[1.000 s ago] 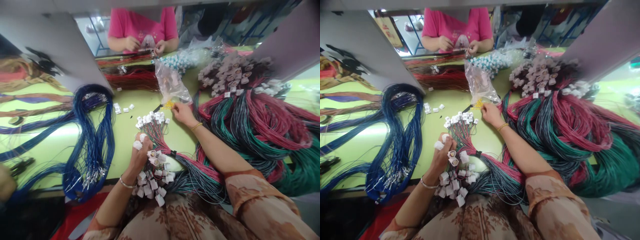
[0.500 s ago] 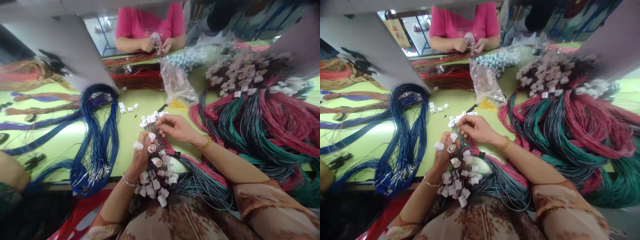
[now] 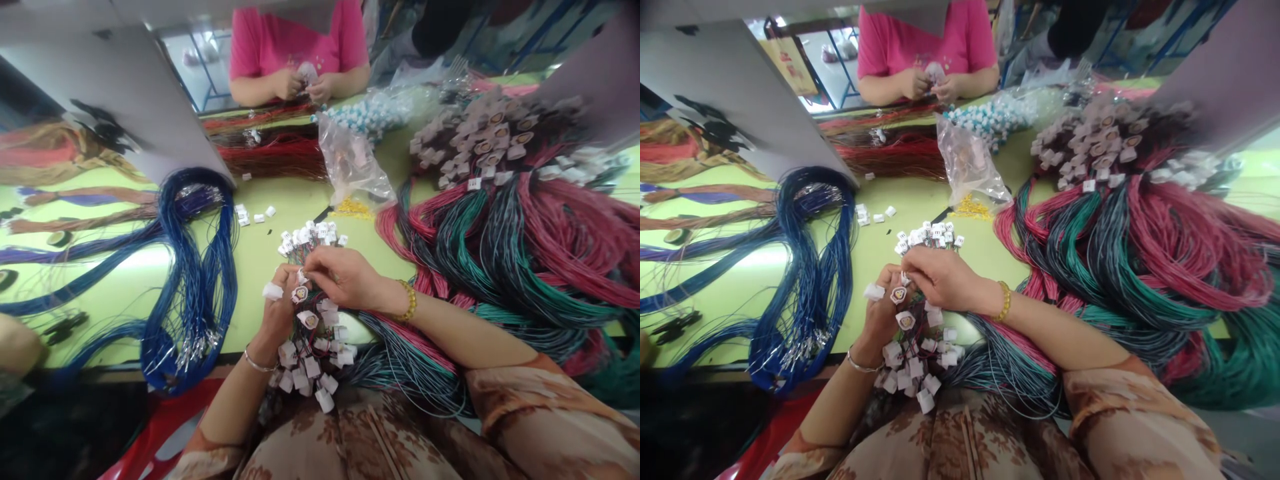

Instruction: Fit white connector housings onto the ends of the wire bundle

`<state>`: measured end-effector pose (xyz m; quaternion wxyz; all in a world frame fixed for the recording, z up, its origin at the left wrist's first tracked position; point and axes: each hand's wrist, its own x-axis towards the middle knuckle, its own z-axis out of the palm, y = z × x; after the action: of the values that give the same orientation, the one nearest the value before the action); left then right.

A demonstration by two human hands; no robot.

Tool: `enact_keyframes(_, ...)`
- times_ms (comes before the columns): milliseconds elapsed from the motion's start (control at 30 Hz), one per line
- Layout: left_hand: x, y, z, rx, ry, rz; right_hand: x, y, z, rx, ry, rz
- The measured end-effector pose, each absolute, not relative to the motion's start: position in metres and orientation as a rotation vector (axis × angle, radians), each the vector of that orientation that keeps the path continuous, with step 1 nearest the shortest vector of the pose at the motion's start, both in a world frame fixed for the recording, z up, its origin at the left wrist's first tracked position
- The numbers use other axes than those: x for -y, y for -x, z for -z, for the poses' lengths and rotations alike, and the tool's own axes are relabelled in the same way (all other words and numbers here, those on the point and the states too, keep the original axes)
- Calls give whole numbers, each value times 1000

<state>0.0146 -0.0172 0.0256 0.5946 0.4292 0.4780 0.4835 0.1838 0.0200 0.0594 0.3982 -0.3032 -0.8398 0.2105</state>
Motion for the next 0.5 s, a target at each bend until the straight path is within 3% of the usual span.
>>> enact_keyframes(500, 18, -18, -11, -1228, -1167, -1359, -10, -177, -54, 2282, 874, -365)
